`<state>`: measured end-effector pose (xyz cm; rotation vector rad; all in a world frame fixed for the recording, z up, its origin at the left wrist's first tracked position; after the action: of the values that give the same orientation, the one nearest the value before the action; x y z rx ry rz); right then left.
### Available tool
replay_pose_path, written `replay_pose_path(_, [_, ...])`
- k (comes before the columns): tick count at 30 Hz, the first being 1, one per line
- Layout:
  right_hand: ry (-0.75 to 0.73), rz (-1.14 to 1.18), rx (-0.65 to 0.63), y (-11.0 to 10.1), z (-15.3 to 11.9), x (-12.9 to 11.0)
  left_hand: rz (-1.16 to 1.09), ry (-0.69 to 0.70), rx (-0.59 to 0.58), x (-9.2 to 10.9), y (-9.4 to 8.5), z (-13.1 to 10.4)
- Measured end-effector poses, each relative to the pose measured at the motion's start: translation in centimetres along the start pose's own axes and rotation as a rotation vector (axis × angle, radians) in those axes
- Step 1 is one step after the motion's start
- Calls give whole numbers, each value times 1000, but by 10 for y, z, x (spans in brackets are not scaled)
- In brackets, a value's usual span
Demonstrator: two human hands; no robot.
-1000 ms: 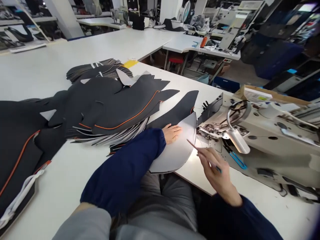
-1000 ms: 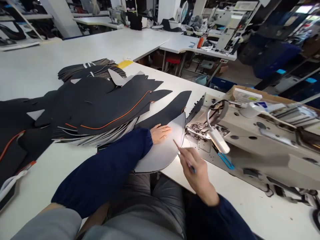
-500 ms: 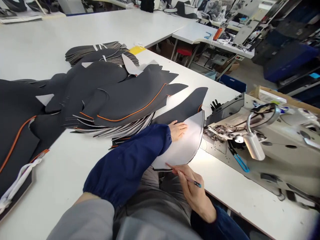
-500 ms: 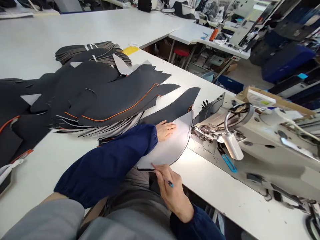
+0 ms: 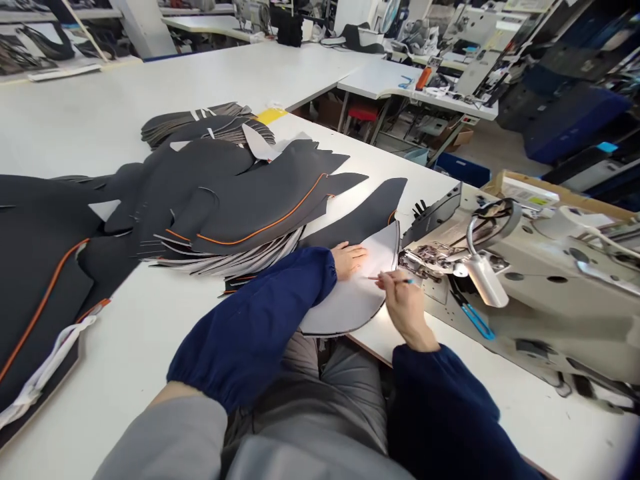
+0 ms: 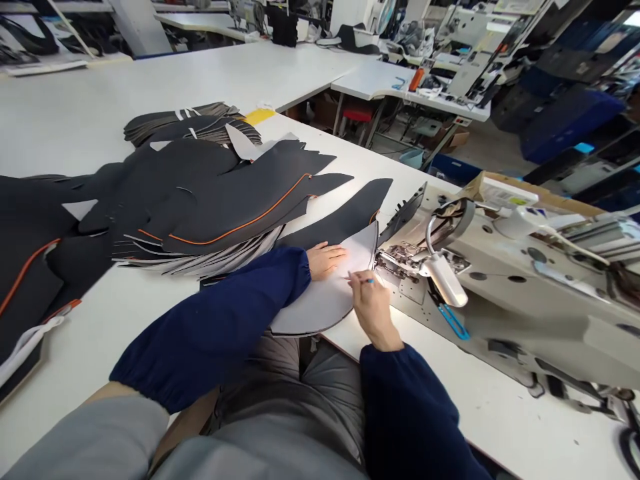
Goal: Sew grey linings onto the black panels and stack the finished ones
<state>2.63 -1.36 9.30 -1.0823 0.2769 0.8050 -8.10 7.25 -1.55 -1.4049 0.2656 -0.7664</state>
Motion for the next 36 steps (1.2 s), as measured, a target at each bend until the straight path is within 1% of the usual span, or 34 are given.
replay_pose_path(2, [-22,44,-81,18,-16,-16,4,-6,-3,-2,0,1])
replay_pose_path(3, [-22,119,-158,25,-29,-25,1,-5,-2,-4,-1,1])
replay_pose_path(4, [-13,205,-223,26,-44,-33,-5,-2,-5,-5,-3,2])
replay_pose_path(5, [15,300,-269,23,-57,-38,-13,-2,-16,-6,-6,3])
replay_pose_path(6, [45,384,-287,15,-68,-38,-21,-9,-33,-5,-10,4])
replay_pose_path(7, [76,434,-263,2,-74,-33,-26,-29,-50,-2,-15,4])
replay_pose_path(8, [103,437,-216,-15,-77,-21,-27,-62,-59,3,-20,4])
replay_pose_path(9, [108,388,-139,-36,-78,-4,-26,-98,-53,11,-26,2])
replay_pose_path(10, [110,282,-38,-59,-77,17,-23,-124,-31,24,-32,-2])
replay_pose_path(11, [94,123,39,-81,-76,39,-23,-129,2,40,-36,-8])
replay_pose_path(12, [44,-70,101,-102,-76,61,-27,-102,29,59,-39,-16])
replay_pose_path(13, [-18,-238,139,-120,-77,80,-33,-39,37,79,-37,-25])
replay_pose_path(14, [-82,-367,99,-130,-79,100,-37,44,22,98,-33,-34])
replay_pose_path(15, [-134,-484,25,-136,-83,119,-32,122,-14,112,-27,-44])
replay_pose_path(16, [-180,-583,-66,-138,-88,137,-22,173,-53,119,-21,-52])
replay_pose_path(17, [-223,-668,-147,-139,-94,152,-4,190,-85,118,-16,-56])
replay_pose_path(18, [-260,-741,-204,-139,-99,163,21,173,-107,109,-14,-56])
replay_pose_path(19, [-290,-802,-231,-138,-104,171,50,132,-113,96,-15,-52])
replay_pose_path(21, [-321,-873,-214,-131,-105,175,112,45,-106,64,-22,-36])
replay_pose_path(23, [-320,-846,-164,-115,-97,165,161,6,-110,40,-28,-15])
replay_pose_path(24, [-315,-801,-142,-103,-91,156,175,3,-116,34,-30,-5])
replay_pose_path(25, [-313,-740,-120,-91,-83,146,181,5,-126,32,-29,4])
replay_pose_path(27, [-297,-641,-73,-69,-67,128,180,5,-140,33,-25,14])
replay_pose_path(29, [-276,-620,-56,-56,-55,118,154,-18,-120,35,-21,14])
replay_pose_path(30, [-264,-636,-57,-54,-52,119,132,-33,-102,34,-20,12])
replay_pose_path(32, [-229,-707,-56,-60,-51,129,93,-48,-69,31,-21,4])
replay_pose_path(34, [-159,-815,-41,-75,-53,150,94,-57,-71,27,-22,-1])
replay_pose_path(36, [-87,-922,-43,-89,-53,173,146,-86,-118,24,-22,1])
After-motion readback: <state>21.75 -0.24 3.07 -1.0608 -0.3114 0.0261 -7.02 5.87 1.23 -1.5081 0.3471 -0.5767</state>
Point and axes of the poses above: each hand's wrist, its own z-axis towards the middle knuckle, its own y-axis out of the palm, x = y × z, the point moved 7 cm from there along z, towards the middle knuckle, and after that the axes turned 7 degrees about x, right-handed, at the moved point
